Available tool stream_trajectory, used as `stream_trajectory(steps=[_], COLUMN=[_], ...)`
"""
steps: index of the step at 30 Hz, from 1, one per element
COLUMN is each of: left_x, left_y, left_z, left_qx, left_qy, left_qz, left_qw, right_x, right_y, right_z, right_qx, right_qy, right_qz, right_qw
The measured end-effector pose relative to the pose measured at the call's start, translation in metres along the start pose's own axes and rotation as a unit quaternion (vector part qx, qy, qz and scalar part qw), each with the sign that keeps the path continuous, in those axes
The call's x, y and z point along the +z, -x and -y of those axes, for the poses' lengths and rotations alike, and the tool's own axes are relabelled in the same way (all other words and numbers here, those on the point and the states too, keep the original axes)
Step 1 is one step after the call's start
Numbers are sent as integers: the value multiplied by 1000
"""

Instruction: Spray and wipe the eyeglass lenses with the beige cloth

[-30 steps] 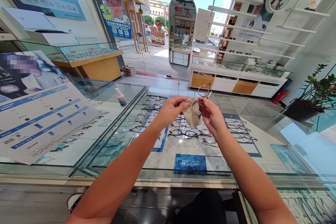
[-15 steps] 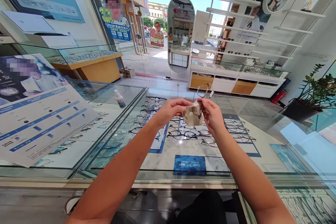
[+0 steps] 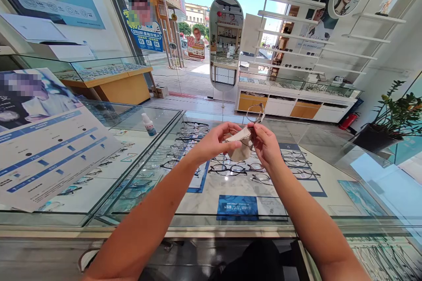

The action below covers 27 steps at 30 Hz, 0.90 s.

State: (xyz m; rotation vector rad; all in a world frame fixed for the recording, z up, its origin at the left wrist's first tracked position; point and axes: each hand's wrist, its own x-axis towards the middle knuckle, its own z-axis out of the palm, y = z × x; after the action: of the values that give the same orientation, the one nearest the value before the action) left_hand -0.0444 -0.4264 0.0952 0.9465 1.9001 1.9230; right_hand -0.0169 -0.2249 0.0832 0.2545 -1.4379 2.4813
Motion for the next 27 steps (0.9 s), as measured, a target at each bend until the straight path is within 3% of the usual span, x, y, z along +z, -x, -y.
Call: stream_trajectory(steps=[5,11,14,20,27], left_x=[10,9,7,11,4], left_y=[-1,2,2,0,1], left_z=[2,0,0,2,2], left_qx=[40,65,48,-30,-48], left_qy=[-46,-17,19,43,25], left_qz=[-53,12,66,-6,42], left_qw=[997,998,997,999,998], right_x=[0,1,2,3,5], right_y=[1,1,1,5,9], right_z=[1,2,5,9,11], right_qx=[4,-8,-6,33,68], right_qy=[12,5,1,5,18], right_qz=[-2,-10,-7,40,77], right_qw=[1000,1000,1000,999,995])
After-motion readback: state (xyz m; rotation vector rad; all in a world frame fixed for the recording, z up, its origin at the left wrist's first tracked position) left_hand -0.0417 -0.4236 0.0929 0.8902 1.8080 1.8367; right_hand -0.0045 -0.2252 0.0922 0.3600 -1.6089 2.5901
